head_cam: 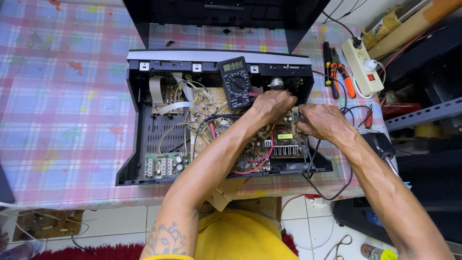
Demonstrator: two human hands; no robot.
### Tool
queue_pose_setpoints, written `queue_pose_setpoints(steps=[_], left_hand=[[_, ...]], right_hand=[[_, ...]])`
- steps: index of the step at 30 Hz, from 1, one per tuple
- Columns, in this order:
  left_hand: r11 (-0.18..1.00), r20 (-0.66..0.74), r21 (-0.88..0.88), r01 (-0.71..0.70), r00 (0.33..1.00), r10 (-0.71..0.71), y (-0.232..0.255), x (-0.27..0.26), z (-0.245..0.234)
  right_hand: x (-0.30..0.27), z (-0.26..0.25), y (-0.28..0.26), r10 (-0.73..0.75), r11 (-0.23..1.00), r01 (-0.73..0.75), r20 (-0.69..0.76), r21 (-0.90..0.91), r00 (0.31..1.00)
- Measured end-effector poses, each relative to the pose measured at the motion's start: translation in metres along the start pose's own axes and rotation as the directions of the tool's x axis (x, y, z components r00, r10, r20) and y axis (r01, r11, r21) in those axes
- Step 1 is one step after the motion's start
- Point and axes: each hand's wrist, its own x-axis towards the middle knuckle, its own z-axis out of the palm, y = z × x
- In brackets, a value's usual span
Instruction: Removing a circuit board from an electronic device by unscrewing it and disconnecting internal wiring.
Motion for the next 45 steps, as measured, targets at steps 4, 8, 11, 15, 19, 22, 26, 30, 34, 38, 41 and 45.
queue_pose_setpoints(steps=[4, 8, 11, 15, 19, 22, 26, 30, 34, 38, 41, 45], left_hand=[[0.999, -0.003, -0.029, 0.017, 1.000, -0.017, -0.005, 0.011, 0.017], [1.000, 0.012, -0.003, 0.028, 1.000, -0.028, -0.006, 0.010, 0.021], [1.000, 0.017, -0.001, 0.016, 1.000, -0.016, -0.005, 0.011, 0.022], [1.000, 0.016, -0.028, -0.005, 1.000, 0.006, -0.006, 0.010, 0.017], [0.999, 0.027, -0.038, 0.013, 1.000, -0.012, -0.004, 0.009, 0.017], [0.998, 0.044, -0.063, 0.008, 0.999, -0.005, -0.007, 0.008, 0.013], [0.994, 0.033, -0.108, -0.002, 0.999, 0.005, -0.015, 0.013, 0.020], [0.990, 0.025, -0.141, 0.025, 0.999, -0.021, -0.012, 0.006, 0.009], [0.986, 0.019, -0.167, 0.016, 1.000, -0.013, -0.016, 0.004, 0.007], [0.992, 0.021, -0.118, 0.033, 0.999, -0.031, -0.016, 0.003, 0.010], [0.993, 0.010, -0.104, 0.056, 0.998, -0.055, -0.018, 0.003, 0.009], [0.994, 0.004, -0.085, 0.069, 0.998, -0.069, -0.008, -0.004, -0.002]], right_hand=[[0.007, 0.004, 0.008, 0.035, 0.999, -0.035, 0.023, -0.006, 0.999], [0.010, 0.007, 0.014, 0.053, 0.998, -0.052, 0.059, -0.024, 0.997], [0.013, 0.009, 0.017, 0.052, 0.999, -0.051, 0.069, -0.017, 0.996], [0.017, 0.009, 0.016, 0.041, 0.998, -0.036, 0.088, -0.054, 0.995], [-0.001, -0.012, 0.007, 0.057, 0.992, -0.064, 0.057, 0.111, 0.997], [-0.012, -0.019, 0.012, 0.146, 0.987, -0.150, 0.065, 0.061, 0.987], [-0.015, 0.030, 0.069, 0.317, 0.948, -0.317, 0.118, -0.015, 0.941], [-0.033, 0.046, 0.061, 0.311, 0.946, -0.317, 0.088, 0.064, 0.946], [-0.068, 0.003, 0.020, 0.300, 0.927, -0.298, 0.025, 0.228, 0.954], [-0.081, -0.001, 0.023, 0.214, 0.929, -0.202, -0.004, 0.310, 0.977], [-0.084, -0.011, 0.021, 0.123, 0.917, -0.111, -0.007, 0.382, 0.992], [-0.075, -0.009, 0.013, 0.027, 0.919, -0.041, 0.040, 0.393, 0.999]])
